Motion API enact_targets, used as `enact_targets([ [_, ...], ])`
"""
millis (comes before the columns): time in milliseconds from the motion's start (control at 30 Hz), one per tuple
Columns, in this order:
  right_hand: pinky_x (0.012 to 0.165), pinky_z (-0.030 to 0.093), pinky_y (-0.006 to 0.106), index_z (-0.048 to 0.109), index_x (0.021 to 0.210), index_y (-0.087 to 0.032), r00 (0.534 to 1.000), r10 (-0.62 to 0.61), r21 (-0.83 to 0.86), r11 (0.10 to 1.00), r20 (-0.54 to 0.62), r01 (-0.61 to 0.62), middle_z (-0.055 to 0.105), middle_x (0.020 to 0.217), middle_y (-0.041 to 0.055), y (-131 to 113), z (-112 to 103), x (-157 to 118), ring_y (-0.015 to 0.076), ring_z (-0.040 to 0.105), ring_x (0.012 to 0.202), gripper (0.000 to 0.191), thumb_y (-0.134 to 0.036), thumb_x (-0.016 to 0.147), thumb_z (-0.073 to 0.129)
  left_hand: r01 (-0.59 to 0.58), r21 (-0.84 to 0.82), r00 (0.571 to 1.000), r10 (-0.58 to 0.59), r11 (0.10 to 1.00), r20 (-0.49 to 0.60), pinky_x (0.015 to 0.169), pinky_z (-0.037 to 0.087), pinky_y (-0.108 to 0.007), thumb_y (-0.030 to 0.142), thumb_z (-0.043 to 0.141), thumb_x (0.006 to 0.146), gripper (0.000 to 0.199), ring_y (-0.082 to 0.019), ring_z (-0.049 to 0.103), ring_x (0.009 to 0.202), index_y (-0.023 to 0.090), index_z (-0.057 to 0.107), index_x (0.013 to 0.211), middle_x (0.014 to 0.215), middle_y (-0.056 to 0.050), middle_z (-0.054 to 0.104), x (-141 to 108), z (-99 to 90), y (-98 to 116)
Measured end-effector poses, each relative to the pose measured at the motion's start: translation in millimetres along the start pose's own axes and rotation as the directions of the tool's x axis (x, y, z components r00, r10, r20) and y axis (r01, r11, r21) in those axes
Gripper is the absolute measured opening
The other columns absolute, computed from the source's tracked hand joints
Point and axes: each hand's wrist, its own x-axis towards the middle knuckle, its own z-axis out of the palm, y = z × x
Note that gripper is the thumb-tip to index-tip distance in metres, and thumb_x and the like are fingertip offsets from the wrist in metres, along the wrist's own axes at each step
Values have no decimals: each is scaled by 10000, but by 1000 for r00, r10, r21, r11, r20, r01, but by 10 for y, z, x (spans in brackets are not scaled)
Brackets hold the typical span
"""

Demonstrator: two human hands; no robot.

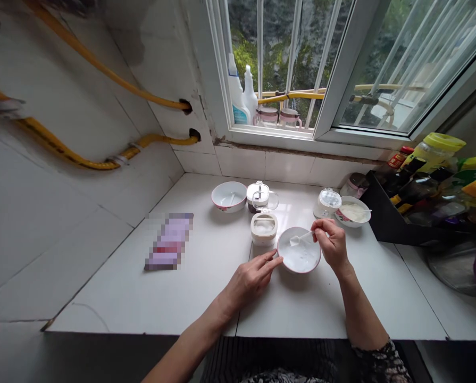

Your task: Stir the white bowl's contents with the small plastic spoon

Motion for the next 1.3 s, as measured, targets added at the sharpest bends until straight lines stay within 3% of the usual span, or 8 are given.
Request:
enact_targets([
  [267, 821, 412, 360, 557, 599, -233, 978, 20, -97, 995, 209, 0, 644, 613, -10, 114, 48, -20, 173, 517, 619, 189, -149, 737, 458, 1, -8, 1000, -1, 1000, 0, 918, 620, -354, 12, 437, 934, 447, -222, 670, 1167, 157, 567, 1337, 1288, -156, 659, -13, 4, -6],
  [400, 792, 420, 342, 558, 581, -237, 976, 75, -70, 996, 207, -61, 617, 555, -10, 89, 96, -25, 179, 525, 630, 182, -163, 706, 448, 9, -11, 1000, -9, 1000, 3, 915, 621, -345, 20, 442, 938, 449, -218, 672, 1165, 168, 564, 1344, 1286, -149, 662, -8, -6, -2],
  [500, 681, 418, 315, 561, 573, -235, 967, 194, 18, 980, 167, -200, 538, 471, -20, 92, 68, -10, 171, 507, 572, 167, -202, 686, 442, 4, -11, 1000, -4, 1000, 2, 916, 620, -337, 20, 448, 936, 447, -218, 669, 1172, 168, 569, 1340, 1284, -147, 664, -11, -6, -7],
  [633, 507, 351, 272, 586, 593, -214, 905, 377, 255, 872, 196, -418, 500, 438, -35, 110, 29, 23, 131, 438, 453, 138, -251, 653, 467, 3, -8, 1000, -3, 1000, 0, 930, 611, -330, 18, 443, 934, 474, -215, 665, 1180, 184, 557, 1364, 1292, -139, 662, -15, -2, -17],
  [867, 512, 379, 278, 609, 578, -199, 849, 475, 423, 737, 233, -528, 515, 419, -33, 130, 38, 63, 121, 426, 442, 123, -282, 604, 521, -7, -3, 1000, 7, 1000, 2, 911, 621, -334, 12, 435, 936, 459, -214, 667, 1175, 168, 562, 1348, 1267, -145, 672, 3, -22, -4],
  [1100, 579, 451, 303, 621, 685, -195, 863, 471, 501, 711, 180, -493, 602, 514, -5, 70, 132, 90, 150, 528, 527, 104, -286, 671, 572, 2, -3, 1000, -2, 1000, -6, 909, 623, -337, 11, 440, 928, 483, -216, 668, 1172, 173, 545, 1371, 1287, -143, 663, -7, 5, -8],
  [1200, 654, 491, 327, 618, 790, -200, 915, 379, 492, 776, 136, -394, 649, 603, 9, -50, 239, 85, 170, 591, 607, 120, -305, 770, 564, -3, -3, 1000, 3, 1000, -9, 912, 621, -331, 18, 439, 937, 465, -215, 667, 1175, 168, 549, 1362, 1272, -145, 669, -3, 7, -5],
  [1300, 741, 504, 355, 609, 890, -216, 978, 203, 378, 902, 50, -207, 693, 729, 35, -173, 339, 53, 191, 638, 712, 133, -315, 891, 520, -7, 3, 1000, 7, 1000, -11, 914, 618, -328, 23, 431, 945, 453, -215, 670, 1167, 164, 549, 1359, 1266, -149, 670, 0, 9, -1],
])
